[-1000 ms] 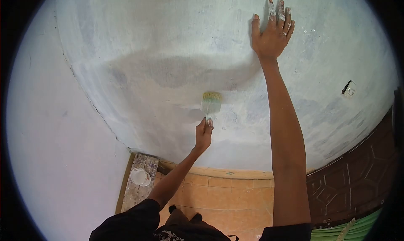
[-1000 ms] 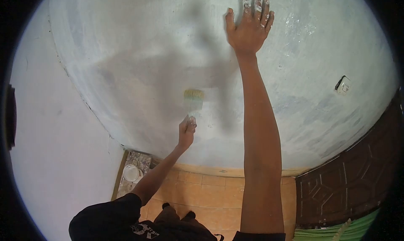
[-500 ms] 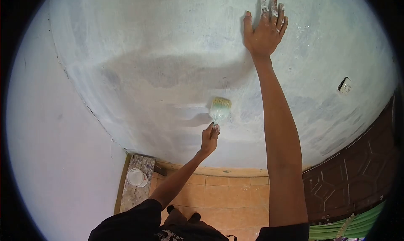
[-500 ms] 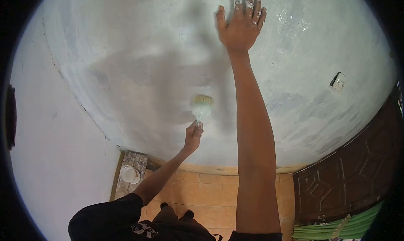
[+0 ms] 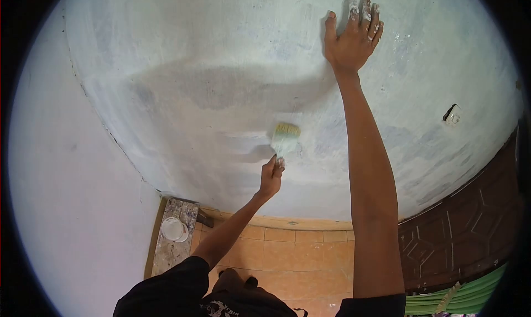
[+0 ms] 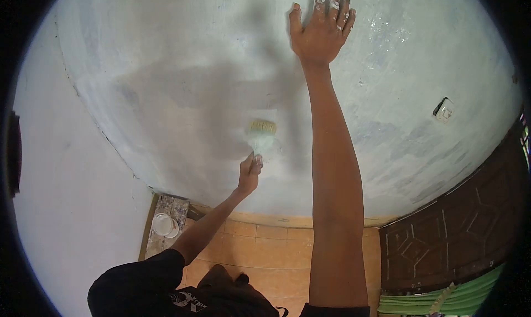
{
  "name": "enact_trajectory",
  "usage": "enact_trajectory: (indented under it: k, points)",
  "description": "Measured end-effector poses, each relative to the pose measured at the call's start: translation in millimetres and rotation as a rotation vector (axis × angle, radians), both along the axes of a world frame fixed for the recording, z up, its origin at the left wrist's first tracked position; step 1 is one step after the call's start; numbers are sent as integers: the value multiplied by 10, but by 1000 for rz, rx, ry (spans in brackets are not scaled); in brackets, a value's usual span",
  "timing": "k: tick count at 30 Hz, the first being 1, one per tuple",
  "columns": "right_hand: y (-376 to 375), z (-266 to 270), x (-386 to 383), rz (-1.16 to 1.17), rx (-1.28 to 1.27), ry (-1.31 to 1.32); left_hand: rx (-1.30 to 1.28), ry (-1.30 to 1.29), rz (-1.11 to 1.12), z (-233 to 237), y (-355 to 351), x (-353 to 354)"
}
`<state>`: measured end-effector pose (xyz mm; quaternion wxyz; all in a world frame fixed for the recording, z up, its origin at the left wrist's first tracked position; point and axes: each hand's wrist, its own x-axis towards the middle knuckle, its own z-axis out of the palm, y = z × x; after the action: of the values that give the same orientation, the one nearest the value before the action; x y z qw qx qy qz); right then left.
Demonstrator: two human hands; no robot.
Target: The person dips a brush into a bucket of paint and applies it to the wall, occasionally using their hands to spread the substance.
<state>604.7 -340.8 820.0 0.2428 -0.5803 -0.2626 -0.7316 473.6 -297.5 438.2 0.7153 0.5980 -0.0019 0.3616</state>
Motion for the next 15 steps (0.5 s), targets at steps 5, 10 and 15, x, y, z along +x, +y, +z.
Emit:
enact_trajectory:
  k: [5,10,15]
  points:
    - [-43,13,-123,86,-40,71,120,-46,-15,810,-75,433]
    - [-49,36,-110,71,-35,54,36,-23,-21,301,-159,311]
    - [-30,26,-96,45,-45,54,34,35,-46,52,-303,101]
